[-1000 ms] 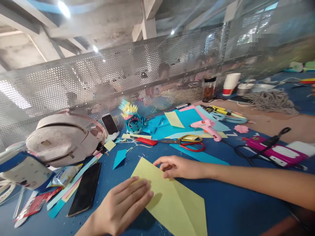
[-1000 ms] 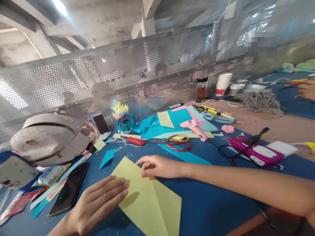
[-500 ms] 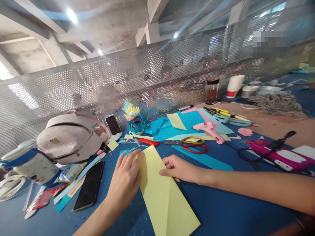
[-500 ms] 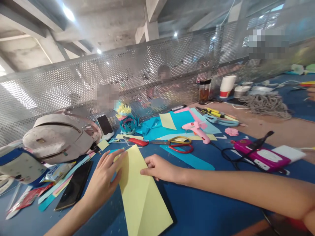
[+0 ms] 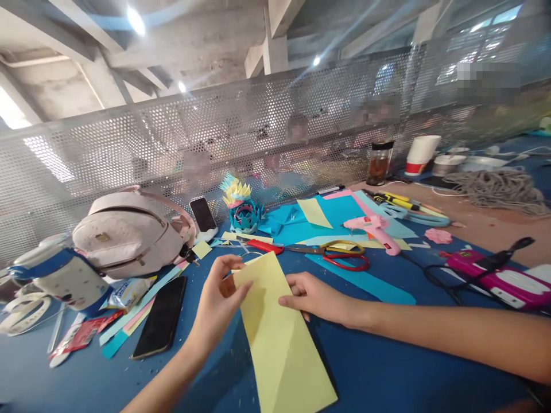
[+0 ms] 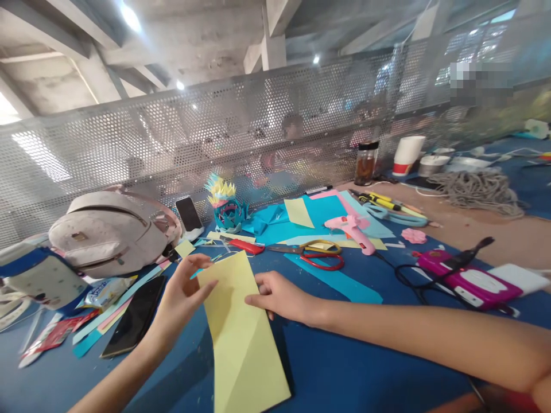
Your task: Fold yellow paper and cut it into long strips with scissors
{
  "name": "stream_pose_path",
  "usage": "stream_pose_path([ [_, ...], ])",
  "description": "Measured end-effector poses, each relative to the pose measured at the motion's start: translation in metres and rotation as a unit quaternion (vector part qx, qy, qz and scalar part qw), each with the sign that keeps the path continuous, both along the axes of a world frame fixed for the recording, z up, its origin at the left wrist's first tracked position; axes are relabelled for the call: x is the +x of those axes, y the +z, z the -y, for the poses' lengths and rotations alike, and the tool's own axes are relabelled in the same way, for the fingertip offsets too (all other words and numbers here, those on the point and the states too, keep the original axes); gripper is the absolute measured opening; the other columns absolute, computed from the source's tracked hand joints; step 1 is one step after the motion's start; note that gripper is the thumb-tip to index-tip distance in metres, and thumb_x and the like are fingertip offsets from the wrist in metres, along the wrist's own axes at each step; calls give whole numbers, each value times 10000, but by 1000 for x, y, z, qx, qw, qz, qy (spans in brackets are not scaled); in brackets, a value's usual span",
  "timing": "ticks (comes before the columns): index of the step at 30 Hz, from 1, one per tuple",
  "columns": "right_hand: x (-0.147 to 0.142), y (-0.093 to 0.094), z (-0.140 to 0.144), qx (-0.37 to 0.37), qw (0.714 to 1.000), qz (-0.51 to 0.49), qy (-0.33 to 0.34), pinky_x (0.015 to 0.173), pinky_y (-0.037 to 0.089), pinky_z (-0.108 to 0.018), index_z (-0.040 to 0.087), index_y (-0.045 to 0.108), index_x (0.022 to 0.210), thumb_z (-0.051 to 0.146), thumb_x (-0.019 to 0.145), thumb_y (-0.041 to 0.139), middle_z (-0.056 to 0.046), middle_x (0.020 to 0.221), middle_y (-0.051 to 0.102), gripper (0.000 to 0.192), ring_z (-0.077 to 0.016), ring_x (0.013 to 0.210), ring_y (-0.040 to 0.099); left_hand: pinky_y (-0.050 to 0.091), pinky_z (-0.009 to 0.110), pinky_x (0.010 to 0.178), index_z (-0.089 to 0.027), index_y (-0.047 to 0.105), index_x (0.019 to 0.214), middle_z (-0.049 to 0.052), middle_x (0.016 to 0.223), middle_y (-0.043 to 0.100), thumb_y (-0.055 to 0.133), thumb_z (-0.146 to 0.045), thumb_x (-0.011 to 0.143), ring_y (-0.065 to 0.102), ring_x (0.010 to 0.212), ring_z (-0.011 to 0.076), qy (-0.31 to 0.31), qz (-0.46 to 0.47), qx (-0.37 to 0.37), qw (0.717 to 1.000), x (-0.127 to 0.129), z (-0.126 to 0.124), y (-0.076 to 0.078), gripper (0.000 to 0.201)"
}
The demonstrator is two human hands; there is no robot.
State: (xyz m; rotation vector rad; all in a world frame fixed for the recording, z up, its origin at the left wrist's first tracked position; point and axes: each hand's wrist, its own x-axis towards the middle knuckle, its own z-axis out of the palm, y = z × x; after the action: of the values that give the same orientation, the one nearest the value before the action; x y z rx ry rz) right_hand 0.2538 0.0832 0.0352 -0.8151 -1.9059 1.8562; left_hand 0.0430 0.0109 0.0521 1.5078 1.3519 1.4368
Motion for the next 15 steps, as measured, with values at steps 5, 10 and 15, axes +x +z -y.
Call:
stream_pose_path([
  [5,0,20,6,-25,999,-37,9,715,550,-339,158,646,1200,632,793,680,-105,1017,729,626,-234,834,680,575,318,771,-129,624,1101,144,1050,744,779,-367,796,730,914,264,-124,188,-159,961,3,0,2,417],
  [10,5,38,-6,33,993,-112,32,1129,352,-439,289,480,1433,691,909,472,-67,1481,485,660,-267,1364,442,589,301,698,-129,682,1097,131,963,783,822,-300,755,760,830,274,-180,311,-224,906,8,10,8,407],
  [15,9,50,-18,100,989,-94,46,1043,426,-405,189,647,1228,665,828,622,-101,1338,606,622,-291,1261,528,590,316,774,-130,699,1109,124,972,789,824,-292,758,758,883,281,-177,343,-212,898,6,12,6,406],
])
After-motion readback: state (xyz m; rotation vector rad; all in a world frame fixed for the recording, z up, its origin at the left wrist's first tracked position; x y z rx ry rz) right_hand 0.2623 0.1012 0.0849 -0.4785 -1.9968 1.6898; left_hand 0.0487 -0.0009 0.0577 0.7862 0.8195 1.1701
